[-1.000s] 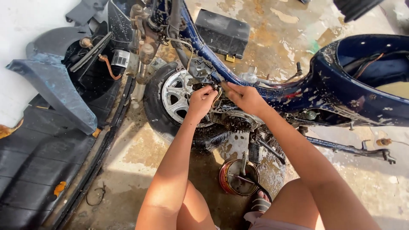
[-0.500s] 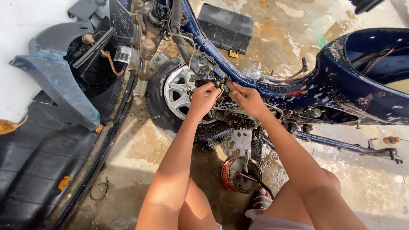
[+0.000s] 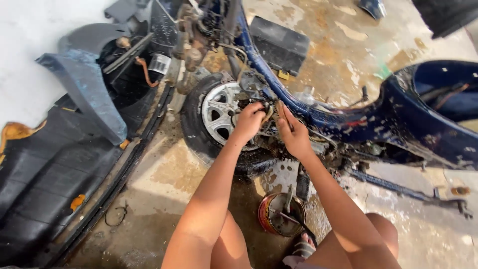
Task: The person scrubs the front wheel and engine area of a blue motorcycle using a brush and a cleaning solution from a can. They repeatedly dip the brush into the can and scrub various parts of the motorcycle's front section.
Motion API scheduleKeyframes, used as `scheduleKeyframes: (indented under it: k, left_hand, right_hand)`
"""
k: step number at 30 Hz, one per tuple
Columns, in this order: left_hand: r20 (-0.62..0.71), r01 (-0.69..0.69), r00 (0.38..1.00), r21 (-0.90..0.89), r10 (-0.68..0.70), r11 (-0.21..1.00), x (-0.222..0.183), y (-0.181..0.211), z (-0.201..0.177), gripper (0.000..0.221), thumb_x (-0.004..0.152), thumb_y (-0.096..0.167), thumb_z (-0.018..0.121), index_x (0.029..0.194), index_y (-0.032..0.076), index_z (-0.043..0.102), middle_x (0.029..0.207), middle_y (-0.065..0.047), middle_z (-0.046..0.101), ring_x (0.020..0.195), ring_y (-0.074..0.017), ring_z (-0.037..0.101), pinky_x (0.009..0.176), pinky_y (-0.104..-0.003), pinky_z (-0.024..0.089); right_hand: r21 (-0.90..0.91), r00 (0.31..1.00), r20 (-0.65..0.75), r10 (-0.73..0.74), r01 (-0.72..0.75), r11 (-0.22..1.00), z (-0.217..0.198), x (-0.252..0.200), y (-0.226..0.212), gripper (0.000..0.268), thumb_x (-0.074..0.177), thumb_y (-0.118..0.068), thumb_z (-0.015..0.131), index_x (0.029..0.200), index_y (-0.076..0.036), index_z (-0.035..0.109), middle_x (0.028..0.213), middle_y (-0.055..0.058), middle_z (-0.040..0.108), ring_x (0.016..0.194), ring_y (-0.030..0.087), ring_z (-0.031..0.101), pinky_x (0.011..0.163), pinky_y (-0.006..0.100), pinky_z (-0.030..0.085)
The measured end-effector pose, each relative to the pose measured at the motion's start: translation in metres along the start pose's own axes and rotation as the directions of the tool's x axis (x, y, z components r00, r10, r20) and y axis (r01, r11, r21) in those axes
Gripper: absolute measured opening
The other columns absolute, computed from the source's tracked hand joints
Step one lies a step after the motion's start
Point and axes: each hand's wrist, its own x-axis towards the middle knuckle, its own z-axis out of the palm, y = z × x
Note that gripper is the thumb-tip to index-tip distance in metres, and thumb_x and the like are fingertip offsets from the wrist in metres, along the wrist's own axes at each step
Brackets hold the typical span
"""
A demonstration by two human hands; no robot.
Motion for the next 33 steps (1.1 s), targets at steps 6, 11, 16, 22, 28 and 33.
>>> scheduleKeyframes:
  k: [6, 11, 16, 22, 28, 33]
  left_hand:
    - [0.168, -0.074, 0.983, 0.035, 0.067, 0.997, -0.012, 0.005, -0.001, 0.067, 0.098, -0.001, 0.041, 0.16, -0.007, 0.016, 0.157, -0.038, 0.03, 0.135, -0.0415, 0.053, 0.115, -0.063, 0.039]
    - [0.164, -0.01, 0.986, -0.034, 0.015, 0.999, -0.038, 0.05, 0.001, 0.069, 0.105, 0.012, 0.044, 0.161, -0.008, 0.008, 0.159, -0.037, 0.026, 0.143, -0.0469, 0.039, 0.113, -0.058, 0.039]
    - [0.162, -0.137, 0.978, 0.042, 0.128, 0.99, -0.04, 0.039, -0.002, 0.07, 0.105, 0.009, 0.04, 0.16, -0.007, 0.001, 0.147, -0.037, 0.043, 0.123, -0.0446, 0.06, 0.094, -0.058, 0.054]
    - [0.131, -0.262, 0.96, 0.106, 0.247, 0.959, -0.027, 0.02, 0.009, 0.074, 0.102, 0.01, 0.048, 0.159, -0.012, 0.005, 0.129, -0.043, 0.054, 0.101, -0.0516, 0.066, 0.07, -0.06, 0.05]
    - [0.141, -0.321, 0.942, 0.106, 0.306, 0.941, -0.021, 0.022, 0.005, 0.083, 0.099, 0.014, 0.056, 0.161, -0.008, 0.005, 0.133, -0.042, 0.053, 0.099, -0.0484, 0.066, 0.077, -0.055, 0.054]
    - [0.113, -0.255, 0.962, 0.038, 0.249, 0.966, 0.007, -0.017, 0.015, 0.072, 0.102, 0.007, 0.049, 0.161, -0.006, 0.01, 0.113, -0.027, 0.059, 0.082, -0.0252, 0.051, 0.07, -0.043, 0.042]
  right_hand:
    - [-0.287, 0.993, 0.115, -0.03, 0.062, 0.956, -0.02, 0.059, 0.022, 0.047, 0.103, -0.028, 0.062, 0.149, -0.017, 0.059, 0.131, 0.018, 0.068, 0.09, 0.038, 0.073, 0.059, 0.047, 0.055]
    - [-0.371, 0.987, 0.163, -0.005, 0.066, 0.926, -0.015, 0.062, -0.046, 0.05, 0.101, -0.031, 0.06, 0.151, -0.025, 0.055, 0.134, 0.018, 0.066, 0.112, 0.046, 0.065, 0.087, 0.059, 0.056]
    - [-0.313, 0.983, 0.079, -0.167, 0.183, 0.932, 0.002, 0.042, -0.002, 0.052, 0.111, -0.028, 0.05, 0.161, -0.021, 0.043, 0.1, 0.027, 0.066, 0.072, 0.037, 0.066, 0.059, 0.049, 0.049]
    - [-0.455, 0.975, 0.045, -0.216, 0.212, 0.865, 0.027, 0.067, -0.043, 0.052, 0.111, -0.029, 0.049, 0.161, -0.014, 0.044, 0.1, 0.027, 0.063, 0.068, 0.038, 0.065, 0.057, 0.045, 0.052]
    - [-0.358, 0.979, -0.003, -0.204, 0.189, 0.915, 0.042, 0.065, -0.051, 0.052, 0.112, -0.037, 0.041, 0.161, -0.02, 0.039, 0.107, 0.032, 0.065, 0.094, 0.052, 0.067, 0.078, 0.062, 0.052]
    - [-0.449, 0.999, -0.039, 0.009, -0.025, 0.893, 0.045, 0.066, -0.082, 0.057, 0.105, -0.042, 0.048, 0.158, -0.019, 0.043, 0.118, 0.031, 0.068, 0.111, 0.05, 0.064, 0.093, 0.066, 0.051]
